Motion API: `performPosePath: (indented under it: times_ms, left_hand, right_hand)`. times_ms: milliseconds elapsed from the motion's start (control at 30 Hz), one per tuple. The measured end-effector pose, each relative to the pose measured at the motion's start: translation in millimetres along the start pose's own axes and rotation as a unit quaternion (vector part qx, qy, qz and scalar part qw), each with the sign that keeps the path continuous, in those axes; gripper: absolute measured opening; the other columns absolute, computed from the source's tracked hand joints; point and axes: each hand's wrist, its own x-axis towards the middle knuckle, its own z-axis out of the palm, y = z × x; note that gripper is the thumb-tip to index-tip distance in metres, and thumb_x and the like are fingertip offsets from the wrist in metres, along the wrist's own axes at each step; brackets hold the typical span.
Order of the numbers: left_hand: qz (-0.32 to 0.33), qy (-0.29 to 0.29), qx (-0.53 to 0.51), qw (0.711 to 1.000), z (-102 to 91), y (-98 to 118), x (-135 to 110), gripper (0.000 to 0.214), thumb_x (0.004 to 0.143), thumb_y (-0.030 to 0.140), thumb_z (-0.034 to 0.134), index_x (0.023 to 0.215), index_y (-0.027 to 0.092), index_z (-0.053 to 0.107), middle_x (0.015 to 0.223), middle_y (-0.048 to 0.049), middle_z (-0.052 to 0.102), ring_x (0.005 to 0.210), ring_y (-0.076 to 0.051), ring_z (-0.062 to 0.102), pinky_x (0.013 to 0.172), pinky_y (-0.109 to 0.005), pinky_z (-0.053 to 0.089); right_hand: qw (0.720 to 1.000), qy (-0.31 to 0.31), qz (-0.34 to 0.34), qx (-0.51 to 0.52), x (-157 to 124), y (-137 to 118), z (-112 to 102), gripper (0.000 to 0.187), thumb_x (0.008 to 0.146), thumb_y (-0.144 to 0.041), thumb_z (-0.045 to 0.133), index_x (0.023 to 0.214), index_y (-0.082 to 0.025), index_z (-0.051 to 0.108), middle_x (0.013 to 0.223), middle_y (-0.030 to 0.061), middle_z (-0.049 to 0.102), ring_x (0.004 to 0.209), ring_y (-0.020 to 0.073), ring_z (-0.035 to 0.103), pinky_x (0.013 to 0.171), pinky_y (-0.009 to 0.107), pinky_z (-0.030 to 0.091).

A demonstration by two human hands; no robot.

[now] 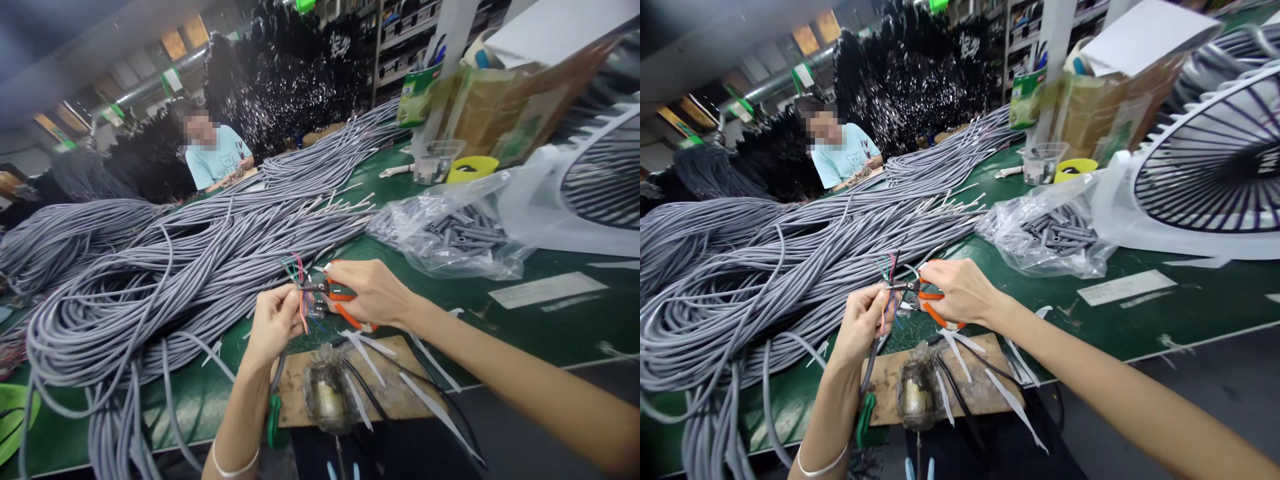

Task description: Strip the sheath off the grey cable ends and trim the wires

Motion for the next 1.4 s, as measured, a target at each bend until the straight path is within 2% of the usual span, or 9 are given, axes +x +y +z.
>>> performPosePath:
  times_ms: [167,367,500,667,800,933,1067,1200,1400]
  left_hand:
    - [-0.056,-0.046,-0.049,0.996,-2.3,4,1,0.049,0.057,0.055,0.075,0.059,0.012,0.053,0.043,0.0096,0.027,0.035,0.001,0.016,0.031,-0.011,0.013]
    - [-0.037,-0.048,-0.056,0.997,-2.3,2,1,0.046,0.063,0.052,0.073,0.056,0.012,0.050,0.047,0.0076,0.032,0.036,0.002,0.017,0.031,-0.011,0.013]
    - [-0.021,-0.013,-0.064,0.998,-0.8,2,3,0.044,0.061,0.049,0.075,0.059,0.011,0.052,0.050,0.0065,0.038,0.037,0.002,0.022,0.031,-0.010,0.016]
    - [0.011,0.051,-0.067,0.996,1.6,1,9,0.043,0.059,0.047,0.075,0.079,0.013,0.058,0.052,0.0063,0.048,0.033,0.001,0.027,0.029,-0.010,0.021]
    - [0.065,0.094,-0.013,0.993,3.9,-4,13,0.046,0.066,0.050,0.069,0.094,0.016,0.056,0.047,0.0081,0.050,0.029,-0.003,0.031,0.028,-0.013,0.027]
    - [0.112,0.128,0.066,0.983,5.3,-11,13,0.043,0.074,0.055,0.058,0.090,0.015,0.061,0.046,0.0071,0.049,0.029,-0.005,0.037,0.029,-0.016,0.032]
    - [0.185,0.151,0.199,0.950,7.4,-18,13,0.033,0.081,0.043,0.055,0.070,0.014,0.066,0.066,-0.0026,0.062,0.057,-0.011,0.058,0.046,-0.018,0.044]
    - [0.253,0.192,0.290,0.903,9.6,-20,14,0.027,0.080,0.032,0.057,0.061,0.015,0.067,0.073,-0.0045,0.065,0.066,-0.013,0.059,0.051,-0.019,0.043]
    - [0.242,0.283,0.266,0.889,-4.7,-14,16,0.028,0.084,0.033,0.050,0.070,0.015,0.066,0.062,-0.0013,0.060,0.061,-0.012,0.056,0.059,-0.021,0.044]
  right_hand:
    - [0.999,0.033,-0.030,-0.019,0,1,-2,0.016,0.076,-0.022,0.049,0.061,-0.020,0.044,0.055,-0.0004,0.050,0.051,0.0114,0.044,0.049,0.022,0.028]
    - [0.997,0.063,-0.049,-0.019,-4,2,0,0.025,0.080,-0.018,0.045,0.056,-0.020,0.039,0.047,-0.0024,0.046,0.044,0.0094,0.039,0.047,0.022,0.027]
    - [0.995,0.080,0.047,-0.021,-1,4,3,0.028,0.082,-0.024,0.045,0.055,-0.019,0.042,0.048,-0.0010,0.050,0.044,0.0091,0.043,0.049,0.021,0.030]
    - [0.940,-0.159,0.281,-0.111,9,10,-6,0.021,0.082,-0.027,0.050,0.067,-0.016,0.060,0.066,0.0079,0.064,0.063,0.0180,0.060,0.054,0.024,0.032]
    - [0.911,-0.262,0.298,-0.113,11,14,-9,0.014,0.078,-0.017,0.055,0.075,-0.013,0.068,0.079,0.0132,0.068,0.078,0.0227,0.064,0.059,0.025,0.039]
    - [0.949,-0.218,0.227,0.031,11,8,-6,0.029,0.070,-0.017,0.068,0.099,-0.013,0.067,0.094,0.0098,0.068,0.089,0.0200,0.062,0.073,0.024,0.046]
    - [0.922,-0.080,0.203,0.321,12,-8,3,0.031,0.080,-0.032,0.058,0.104,-0.012,0.064,0.062,-0.0008,0.063,0.050,0.0103,0.055,0.050,0.020,0.044]
    - [0.929,0.038,0.179,0.320,10,-16,9,0.026,0.085,-0.027,0.048,0.076,-0.012,0.067,0.050,-0.0014,0.057,0.041,0.0079,0.049,0.047,0.019,0.039]
    - [0.931,0.044,0.180,0.315,8,-15,5,0.023,0.084,-0.022,0.050,0.068,-0.014,0.064,0.047,-0.0028,0.057,0.038,0.0067,0.048,0.047,0.018,0.039]
